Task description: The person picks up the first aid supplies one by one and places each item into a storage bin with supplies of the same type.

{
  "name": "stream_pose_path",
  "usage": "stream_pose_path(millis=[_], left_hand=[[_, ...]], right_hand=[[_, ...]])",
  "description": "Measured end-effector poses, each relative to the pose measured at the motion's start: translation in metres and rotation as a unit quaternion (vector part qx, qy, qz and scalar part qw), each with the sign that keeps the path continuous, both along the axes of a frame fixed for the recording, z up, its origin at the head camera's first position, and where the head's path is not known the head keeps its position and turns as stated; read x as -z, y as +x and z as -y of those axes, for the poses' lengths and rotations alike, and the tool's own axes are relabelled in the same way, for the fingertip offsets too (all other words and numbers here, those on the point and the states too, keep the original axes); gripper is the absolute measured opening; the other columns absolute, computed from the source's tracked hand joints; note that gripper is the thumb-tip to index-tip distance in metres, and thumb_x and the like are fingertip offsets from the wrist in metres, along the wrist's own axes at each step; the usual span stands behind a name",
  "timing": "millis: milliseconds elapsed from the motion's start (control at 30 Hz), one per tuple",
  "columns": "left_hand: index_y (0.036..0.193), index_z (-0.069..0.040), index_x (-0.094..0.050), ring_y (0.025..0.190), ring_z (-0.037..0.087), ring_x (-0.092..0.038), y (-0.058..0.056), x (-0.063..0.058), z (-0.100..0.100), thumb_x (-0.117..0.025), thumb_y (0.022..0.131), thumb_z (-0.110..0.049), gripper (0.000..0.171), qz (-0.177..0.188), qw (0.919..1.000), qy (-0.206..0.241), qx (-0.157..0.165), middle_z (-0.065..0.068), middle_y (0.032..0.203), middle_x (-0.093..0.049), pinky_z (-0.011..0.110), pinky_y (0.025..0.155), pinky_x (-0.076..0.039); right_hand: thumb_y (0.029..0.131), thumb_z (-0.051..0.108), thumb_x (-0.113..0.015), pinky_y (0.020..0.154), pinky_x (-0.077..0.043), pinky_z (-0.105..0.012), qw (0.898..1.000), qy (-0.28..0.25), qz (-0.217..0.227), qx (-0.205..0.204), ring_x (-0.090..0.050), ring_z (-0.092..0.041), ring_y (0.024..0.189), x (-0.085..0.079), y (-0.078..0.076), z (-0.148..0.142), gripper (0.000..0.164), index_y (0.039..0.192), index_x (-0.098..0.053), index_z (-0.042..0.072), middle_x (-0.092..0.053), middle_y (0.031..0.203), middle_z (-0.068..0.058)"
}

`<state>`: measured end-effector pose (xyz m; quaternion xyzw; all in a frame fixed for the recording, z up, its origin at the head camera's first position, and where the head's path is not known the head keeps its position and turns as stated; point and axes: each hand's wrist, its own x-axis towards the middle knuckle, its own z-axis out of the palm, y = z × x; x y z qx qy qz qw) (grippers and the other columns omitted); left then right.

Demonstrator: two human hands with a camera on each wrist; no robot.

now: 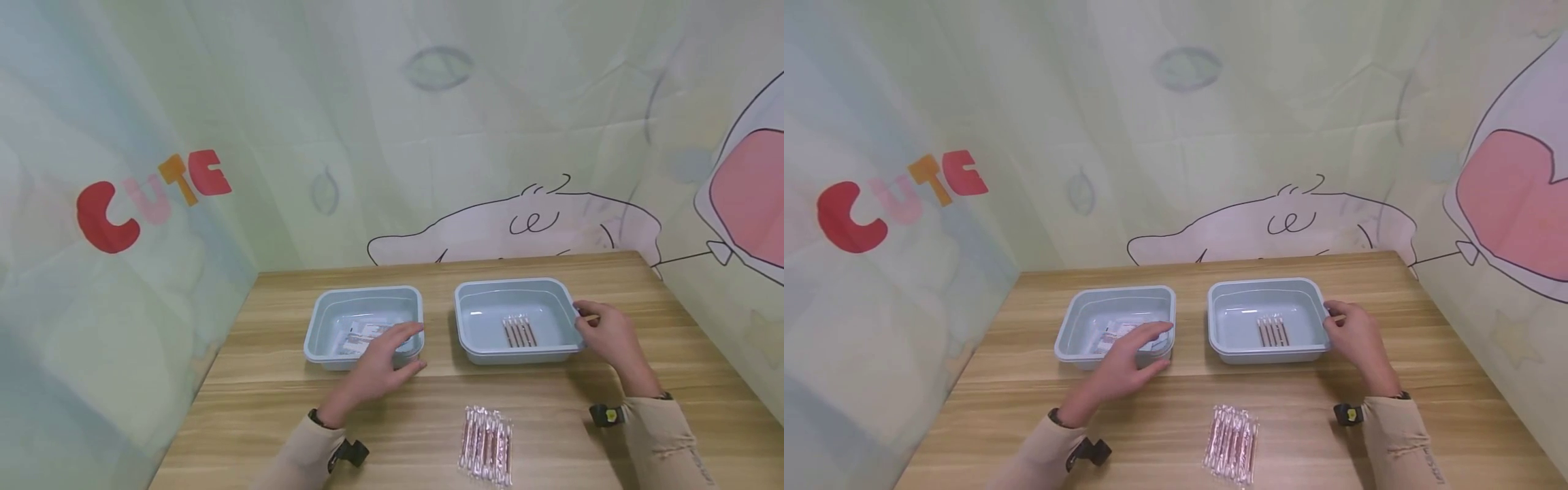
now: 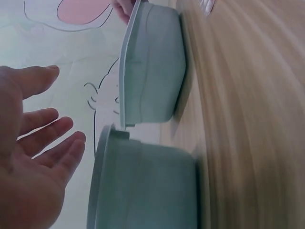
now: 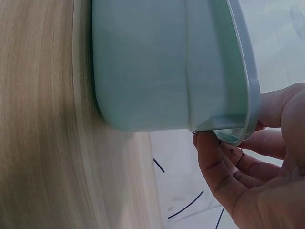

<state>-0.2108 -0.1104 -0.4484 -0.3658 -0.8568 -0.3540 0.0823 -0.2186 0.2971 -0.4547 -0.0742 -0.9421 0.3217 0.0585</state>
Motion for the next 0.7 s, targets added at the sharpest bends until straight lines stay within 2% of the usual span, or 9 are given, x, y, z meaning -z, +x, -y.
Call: stream_pose_path(millis=[100,233,367,533,700], left_hand=[[0.137,-0.008,-0.052,0.13,0.025,-0.051,0.002,0.002,-0.009,-0.072,0.088,-0.024,0.056,0.014,0.9997,-0.011,0.018,0.009,0.139,-0.055,0.041,0.108,-0.044],[0.139,-0.008,-0.051,0.125,0.023,-0.055,0.006,0.004,-0.02,-0.073,0.088,-0.022,0.058,0.031,0.9981,-0.026,0.048,0.009,0.142,-0.053,0.035,0.103,-0.049],[0.139,-0.009,-0.051,0.124,0.022,-0.055,0.01,0.006,-0.03,-0.073,0.087,-0.025,0.058,0.031,0.9949,-0.064,0.071,0.009,0.142,-0.053,0.035,0.104,-0.048],[0.137,-0.008,-0.052,0.132,0.02,-0.049,0.017,0.014,-0.042,-0.072,0.088,-0.031,0.058,0.02,0.9854,-0.129,0.11,0.007,0.14,-0.055,0.036,0.112,-0.039],[0.138,-0.009,-0.051,0.131,0.016,-0.049,0.025,0.022,-0.051,-0.071,0.088,-0.036,0.06,0.018,0.9731,-0.174,0.15,0.004,0.141,-0.054,0.031,0.112,-0.039]], right_hand=[[0.095,0.013,-0.048,0.078,-0.059,-0.048,1.0,0.003,-0.001,0.001,-0.06,-0.045,0.106,0.0,0.0,0.0,0.043,0.133,-0.053,-0.006,-0.056,0.124,-0.029],[0.096,0.013,-0.048,0.079,-0.058,-0.049,1.0,0.005,-0.002,0.0,-0.06,-0.045,0.107,0.0,0.0,0.0,0.043,0.133,-0.053,-0.006,-0.056,0.125,-0.03],[0.096,0.013,-0.048,0.079,-0.058,-0.048,1.0,0.003,0.005,0.001,-0.059,-0.045,0.107,-0.001,-0.001,-0.001,0.043,0.134,-0.052,-0.006,-0.056,0.126,-0.03],[0.096,0.014,-0.049,0.079,-0.058,-0.046,1.0,-0.001,0.019,0.0,-0.058,-0.044,0.109,-0.002,-0.001,-0.001,0.044,0.136,-0.051,-0.006,-0.055,0.127,-0.029],[0.096,0.013,-0.049,0.079,-0.058,-0.047,1.0,-0.005,0.021,-0.001,-0.058,-0.045,0.109,-0.003,-0.001,-0.001,0.044,0.136,-0.05,-0.006,-0.054,0.128,-0.03]])
